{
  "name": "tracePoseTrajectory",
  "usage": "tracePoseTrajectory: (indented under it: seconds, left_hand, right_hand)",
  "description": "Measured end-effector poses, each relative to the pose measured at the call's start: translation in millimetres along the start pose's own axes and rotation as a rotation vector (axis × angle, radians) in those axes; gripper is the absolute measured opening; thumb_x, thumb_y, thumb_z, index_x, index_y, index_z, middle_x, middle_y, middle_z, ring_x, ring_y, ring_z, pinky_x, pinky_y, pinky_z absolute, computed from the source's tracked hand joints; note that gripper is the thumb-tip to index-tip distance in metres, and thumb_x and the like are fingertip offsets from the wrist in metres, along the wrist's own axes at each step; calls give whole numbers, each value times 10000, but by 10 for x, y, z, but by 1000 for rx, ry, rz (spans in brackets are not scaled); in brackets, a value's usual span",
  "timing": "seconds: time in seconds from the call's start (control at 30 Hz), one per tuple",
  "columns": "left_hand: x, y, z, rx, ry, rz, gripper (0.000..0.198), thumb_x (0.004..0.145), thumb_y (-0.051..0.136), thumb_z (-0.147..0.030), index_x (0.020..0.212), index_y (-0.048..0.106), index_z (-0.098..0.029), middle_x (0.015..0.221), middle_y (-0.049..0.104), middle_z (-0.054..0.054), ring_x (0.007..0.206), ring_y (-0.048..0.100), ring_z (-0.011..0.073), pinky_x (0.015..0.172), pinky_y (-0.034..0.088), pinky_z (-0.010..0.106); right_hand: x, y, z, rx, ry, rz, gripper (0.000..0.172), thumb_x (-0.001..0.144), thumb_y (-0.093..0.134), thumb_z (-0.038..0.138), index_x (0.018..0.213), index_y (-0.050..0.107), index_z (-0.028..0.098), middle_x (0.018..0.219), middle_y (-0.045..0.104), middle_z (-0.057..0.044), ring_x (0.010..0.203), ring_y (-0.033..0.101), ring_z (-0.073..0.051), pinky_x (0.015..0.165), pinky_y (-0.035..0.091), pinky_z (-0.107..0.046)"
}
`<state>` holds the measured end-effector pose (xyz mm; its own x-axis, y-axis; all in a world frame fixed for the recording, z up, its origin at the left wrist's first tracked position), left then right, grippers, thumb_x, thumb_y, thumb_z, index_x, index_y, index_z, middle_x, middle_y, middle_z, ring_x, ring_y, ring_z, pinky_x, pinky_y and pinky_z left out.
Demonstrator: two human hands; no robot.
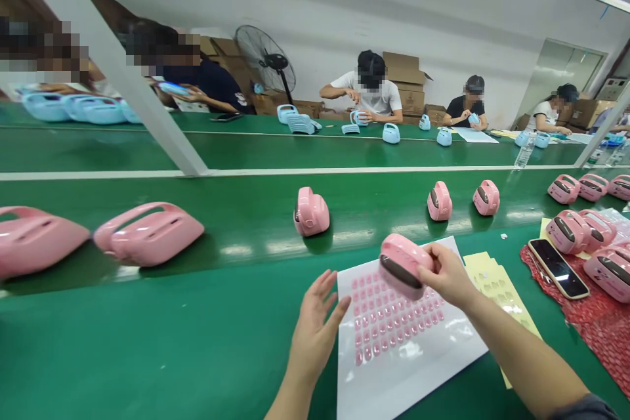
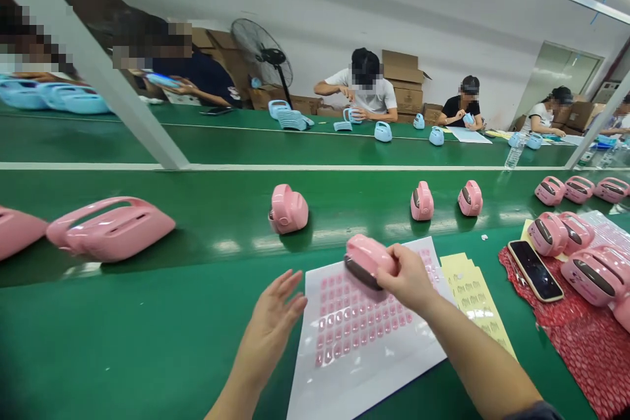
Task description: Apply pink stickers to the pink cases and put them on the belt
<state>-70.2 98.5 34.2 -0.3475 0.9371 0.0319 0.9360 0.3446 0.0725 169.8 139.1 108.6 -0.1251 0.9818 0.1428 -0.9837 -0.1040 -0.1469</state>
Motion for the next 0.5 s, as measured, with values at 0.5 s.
tracePoseTrajectory:
  seconds: [0.5]
  left_hand:
    - [105,276,106,45,-160,65,963,474,742,-468,1292,349,-149,518,610,-65,571,628,203,559,495,307]
  right_hand:
    - [-34,-2331,-711,-538,22,-607,235,644,428,360,724,543,171,635,564,-25,611,519,-190,573,421,-307]
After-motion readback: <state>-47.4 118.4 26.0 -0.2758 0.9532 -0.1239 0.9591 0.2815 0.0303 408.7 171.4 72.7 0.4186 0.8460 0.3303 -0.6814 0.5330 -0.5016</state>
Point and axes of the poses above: each hand's wrist, its own x-axis towards the middle knuckle, its own y-axis out of the palm, z = x × y, the point moved 10 cm from there along x, towards the middle knuckle
